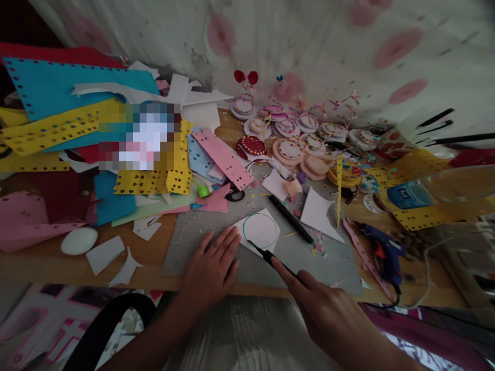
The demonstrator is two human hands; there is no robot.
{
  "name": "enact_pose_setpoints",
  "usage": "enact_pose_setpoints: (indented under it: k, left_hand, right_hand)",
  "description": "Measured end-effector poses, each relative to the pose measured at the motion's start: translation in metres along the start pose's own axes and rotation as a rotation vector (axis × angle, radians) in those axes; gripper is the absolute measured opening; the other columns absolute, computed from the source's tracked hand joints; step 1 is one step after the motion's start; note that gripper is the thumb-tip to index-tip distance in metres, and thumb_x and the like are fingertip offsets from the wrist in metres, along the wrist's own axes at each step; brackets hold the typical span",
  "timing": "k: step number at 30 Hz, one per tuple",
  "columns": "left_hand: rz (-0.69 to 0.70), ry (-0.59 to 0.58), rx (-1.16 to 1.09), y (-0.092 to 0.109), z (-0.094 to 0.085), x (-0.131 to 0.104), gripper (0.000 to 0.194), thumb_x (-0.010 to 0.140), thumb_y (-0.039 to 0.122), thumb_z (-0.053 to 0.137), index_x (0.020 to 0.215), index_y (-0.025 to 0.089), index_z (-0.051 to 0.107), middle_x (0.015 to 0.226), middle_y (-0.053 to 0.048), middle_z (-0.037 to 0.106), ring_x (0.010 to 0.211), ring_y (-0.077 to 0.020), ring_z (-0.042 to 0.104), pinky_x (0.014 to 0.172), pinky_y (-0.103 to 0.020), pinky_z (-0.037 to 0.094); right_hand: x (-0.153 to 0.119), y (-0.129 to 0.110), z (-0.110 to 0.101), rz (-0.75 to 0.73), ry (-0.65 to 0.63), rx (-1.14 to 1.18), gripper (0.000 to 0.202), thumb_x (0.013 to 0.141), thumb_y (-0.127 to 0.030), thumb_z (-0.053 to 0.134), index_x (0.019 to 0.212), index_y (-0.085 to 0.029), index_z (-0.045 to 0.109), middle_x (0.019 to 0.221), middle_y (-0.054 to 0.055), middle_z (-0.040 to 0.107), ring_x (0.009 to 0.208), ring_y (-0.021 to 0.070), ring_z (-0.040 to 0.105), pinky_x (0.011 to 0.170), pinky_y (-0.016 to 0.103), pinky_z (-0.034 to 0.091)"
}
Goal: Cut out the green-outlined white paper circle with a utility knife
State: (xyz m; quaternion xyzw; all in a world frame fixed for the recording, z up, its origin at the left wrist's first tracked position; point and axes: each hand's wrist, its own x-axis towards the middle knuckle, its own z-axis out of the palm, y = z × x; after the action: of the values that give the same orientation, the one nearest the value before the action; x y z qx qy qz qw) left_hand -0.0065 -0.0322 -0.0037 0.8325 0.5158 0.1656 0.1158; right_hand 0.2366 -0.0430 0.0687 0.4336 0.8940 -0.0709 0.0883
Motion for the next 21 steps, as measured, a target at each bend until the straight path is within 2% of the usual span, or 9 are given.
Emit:
enact_pose_setpoints:
  k: [6,12,18,20,21]
  left_hand:
    - [0.000,-0.025,0.009,-0.001,-0.001,0.000,0.048,0.095,0.028,0.039,0.141,0.014,0.044,0.147,-0.008,0.044,0.137,-0.0236,0.039,0.114,-0.044,0.025]
    - [0.000,-0.014,0.012,-0.001,0.000,0.001,0.049,0.094,0.028,0.040,0.141,0.015,0.044,0.145,-0.009,0.047,0.136,-0.0242,0.041,0.114,-0.045,0.026]
    - [0.012,-0.040,0.026,-0.003,0.000,0.001,0.049,0.094,0.026,0.040,0.141,0.014,0.043,0.146,-0.010,0.045,0.137,-0.0249,0.040,0.114,-0.046,0.024]
    - [0.023,-0.048,0.031,-0.004,-0.001,0.001,0.050,0.093,0.023,0.040,0.142,0.013,0.042,0.147,-0.010,0.045,0.137,-0.0253,0.040,0.114,-0.047,0.024]
    - [0.028,-0.055,0.032,-0.004,-0.003,0.001,0.050,0.092,0.022,0.040,0.142,0.012,0.041,0.147,-0.011,0.045,0.137,-0.0253,0.040,0.114,-0.048,0.024]
  right_hand:
    - [-0.003,0.010,-0.003,-0.045,-0.015,-0.011,0.105,0.060,0.007,0.034,0.153,-0.022,-0.006,0.075,-0.003,0.064,0.040,0.0147,0.061,0.035,0.025,0.042]
    - [-0.011,0.020,0.000,-0.057,-0.019,0.004,0.101,0.060,0.008,0.035,0.153,-0.023,0.008,0.083,-0.002,0.066,0.042,0.0117,0.060,0.039,0.022,0.045]
    - [-0.018,0.027,0.001,-0.072,-0.056,-0.004,0.101,0.058,0.007,0.037,0.152,-0.025,0.016,0.087,0.000,0.067,0.049,0.0123,0.063,0.044,0.022,0.051]
    - [-0.020,0.033,-0.006,-0.057,-0.038,0.031,0.097,0.061,0.005,0.038,0.151,-0.030,0.023,0.091,0.000,0.069,0.052,0.0124,0.065,0.048,0.022,0.054]
    - [-0.022,0.038,-0.012,-0.015,0.009,0.055,0.092,0.066,0.003,0.040,0.149,-0.034,0.028,0.091,0.000,0.071,0.054,0.0124,0.066,0.050,0.021,0.055]
